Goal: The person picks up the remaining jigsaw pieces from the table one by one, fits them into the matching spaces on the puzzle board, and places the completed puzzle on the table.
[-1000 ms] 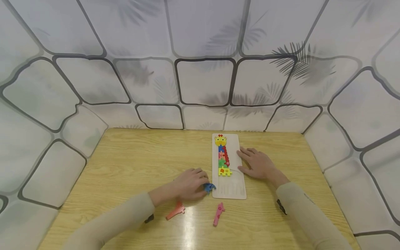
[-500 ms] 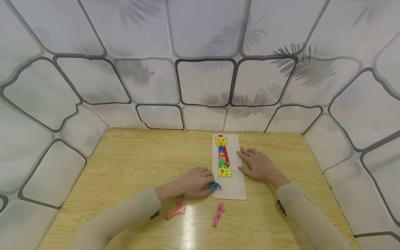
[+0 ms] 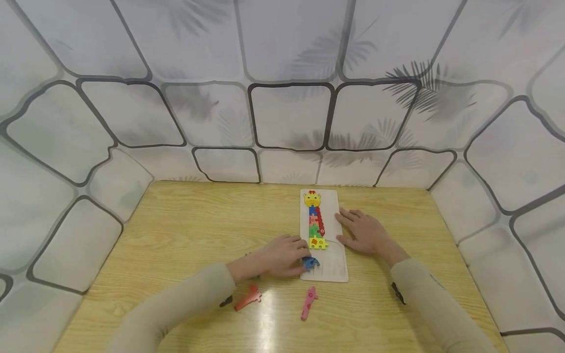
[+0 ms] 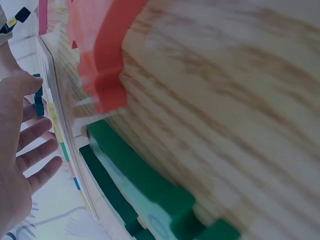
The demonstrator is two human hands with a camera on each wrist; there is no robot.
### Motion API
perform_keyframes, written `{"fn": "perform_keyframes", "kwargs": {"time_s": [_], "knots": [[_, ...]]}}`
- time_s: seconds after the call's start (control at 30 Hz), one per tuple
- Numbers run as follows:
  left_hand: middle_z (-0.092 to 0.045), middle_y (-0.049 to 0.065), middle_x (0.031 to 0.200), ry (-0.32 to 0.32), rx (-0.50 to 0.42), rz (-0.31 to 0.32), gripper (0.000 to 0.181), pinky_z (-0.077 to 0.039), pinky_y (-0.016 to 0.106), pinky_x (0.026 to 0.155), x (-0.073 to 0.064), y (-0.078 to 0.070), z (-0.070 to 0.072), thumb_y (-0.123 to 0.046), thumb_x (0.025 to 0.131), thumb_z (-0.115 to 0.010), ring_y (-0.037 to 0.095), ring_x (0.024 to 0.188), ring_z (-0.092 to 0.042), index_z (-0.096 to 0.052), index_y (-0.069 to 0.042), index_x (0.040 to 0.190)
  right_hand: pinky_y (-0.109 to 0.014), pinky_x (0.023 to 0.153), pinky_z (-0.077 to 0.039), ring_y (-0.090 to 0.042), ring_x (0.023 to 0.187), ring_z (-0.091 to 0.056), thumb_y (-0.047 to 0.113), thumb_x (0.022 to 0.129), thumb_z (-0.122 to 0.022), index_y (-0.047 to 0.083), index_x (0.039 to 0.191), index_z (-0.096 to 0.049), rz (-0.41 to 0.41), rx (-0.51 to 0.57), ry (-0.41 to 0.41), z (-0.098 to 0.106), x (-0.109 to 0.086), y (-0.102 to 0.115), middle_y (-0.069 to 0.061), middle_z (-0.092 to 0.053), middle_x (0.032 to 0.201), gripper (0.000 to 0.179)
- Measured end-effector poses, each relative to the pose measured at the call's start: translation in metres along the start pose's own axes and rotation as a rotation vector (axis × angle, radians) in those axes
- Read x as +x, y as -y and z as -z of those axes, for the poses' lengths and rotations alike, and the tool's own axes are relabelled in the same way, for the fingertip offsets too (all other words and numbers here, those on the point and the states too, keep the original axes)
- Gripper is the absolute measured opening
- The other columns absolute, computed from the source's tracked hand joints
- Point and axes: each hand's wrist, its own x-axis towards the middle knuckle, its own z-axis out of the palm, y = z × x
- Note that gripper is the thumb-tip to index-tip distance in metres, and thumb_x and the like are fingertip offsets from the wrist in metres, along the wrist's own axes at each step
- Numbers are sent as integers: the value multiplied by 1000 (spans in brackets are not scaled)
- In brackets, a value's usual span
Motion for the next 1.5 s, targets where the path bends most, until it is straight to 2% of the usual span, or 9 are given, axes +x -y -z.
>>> {"fn": "perform_keyframes", "kwargs": {"time_s": [0.27, 0.67, 0.93, 1.17, 1.5], "knots": [[-67, -3, 141, 28, -15, -18, 44, -54, 32, 109, 10, -2, 6, -51, 105, -57, 15, 128, -62, -65, -24, 139, -63, 108, -51, -44, 142, -54, 59, 103, -56, 16, 161, -45, 7, -3, 1, -1, 1, -1, -15, -44, 167, 73], [-66, -2, 144, 77, -20, -16, 46, -52, 31, 112, 29, -4, 10, -49, 106, -57, 15, 134, -62, -63, -23, 143, -63, 108, -51, -44, 141, -54, 60, 102, -56, 16, 161, -45, 9, 3, -4, -1, 0, -1, -14, -45, 167, 74], [-65, -2, 146, 50, -13, -18, 46, -53, 33, 112, 38, 1, 3, -50, 105, -58, 15, 136, -61, -63, -23, 142, -63, 109, -50, -45, 142, -53, 59, 103, -56, 16, 161, -44, 6, 4, -11, -2, 0, -1, -14, -44, 167, 73], [-65, -1, 145, 57, -31, -8, 45, -52, 31, 112, 46, 8, 0, -49, 105, -60, 16, 135, -61, -64, -23, 141, -63, 108, -51, -45, 142, -53, 59, 103, -56, 16, 161, -45, 10, 4, -10, -2, 0, -1, -14, -44, 167, 74], [-64, 0, 146, 34, -52, 3, 41, -53, 31, 110, 52, 13, -3, -46, 105, -60, 16, 133, -60, -65, -23, 139, -63, 106, -52, -45, 141, -54, 57, 102, -57, 14, 161, -46, 20, 10, -19, -2, 1, -1, -15, -44, 167, 73]]}}
